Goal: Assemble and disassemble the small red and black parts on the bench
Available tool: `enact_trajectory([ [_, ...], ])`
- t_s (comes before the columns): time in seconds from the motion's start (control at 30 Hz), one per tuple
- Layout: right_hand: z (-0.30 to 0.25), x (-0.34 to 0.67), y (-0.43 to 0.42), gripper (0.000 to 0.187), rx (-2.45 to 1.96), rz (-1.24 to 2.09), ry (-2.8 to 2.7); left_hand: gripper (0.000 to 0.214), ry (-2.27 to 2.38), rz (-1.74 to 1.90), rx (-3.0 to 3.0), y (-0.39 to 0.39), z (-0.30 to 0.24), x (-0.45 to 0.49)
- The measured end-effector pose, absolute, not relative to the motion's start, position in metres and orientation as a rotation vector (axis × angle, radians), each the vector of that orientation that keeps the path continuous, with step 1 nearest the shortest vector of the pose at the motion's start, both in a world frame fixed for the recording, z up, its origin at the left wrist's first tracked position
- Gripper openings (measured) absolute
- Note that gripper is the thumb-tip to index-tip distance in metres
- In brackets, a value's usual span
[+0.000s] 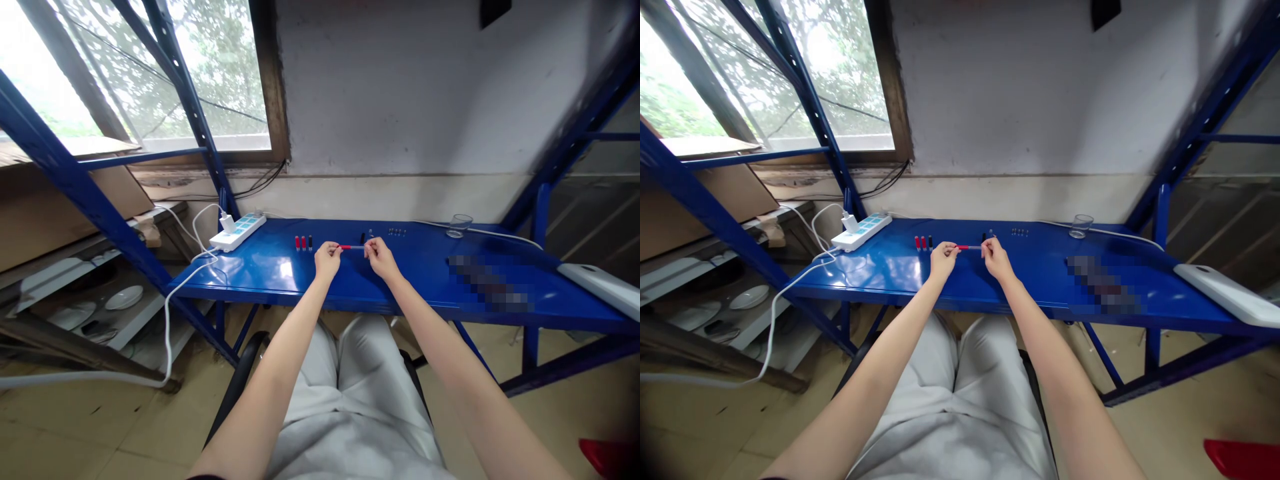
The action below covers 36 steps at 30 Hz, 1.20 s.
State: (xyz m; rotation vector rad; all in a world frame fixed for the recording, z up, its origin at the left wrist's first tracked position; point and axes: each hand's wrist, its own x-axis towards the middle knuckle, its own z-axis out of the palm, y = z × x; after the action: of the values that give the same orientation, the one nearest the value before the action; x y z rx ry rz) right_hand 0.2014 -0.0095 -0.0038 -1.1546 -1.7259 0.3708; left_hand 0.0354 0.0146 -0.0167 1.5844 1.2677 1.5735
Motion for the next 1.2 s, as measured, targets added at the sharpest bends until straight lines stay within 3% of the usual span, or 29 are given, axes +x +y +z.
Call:
enact_trajectory([
  [0.4, -0.01, 0.201, -0.001, 0.021, -1.046, 0.421, -1.681, 0.031, 1.083, 1.408, 1.651, 0.008, -0.012, 0.039],
  [1.2, -0.01, 0.2, -0.005, 0.03, -1.276, 0.391, -1.777, 0.02, 0.966, 1.337, 1.645, -0.007, 0.0, 0.046],
])
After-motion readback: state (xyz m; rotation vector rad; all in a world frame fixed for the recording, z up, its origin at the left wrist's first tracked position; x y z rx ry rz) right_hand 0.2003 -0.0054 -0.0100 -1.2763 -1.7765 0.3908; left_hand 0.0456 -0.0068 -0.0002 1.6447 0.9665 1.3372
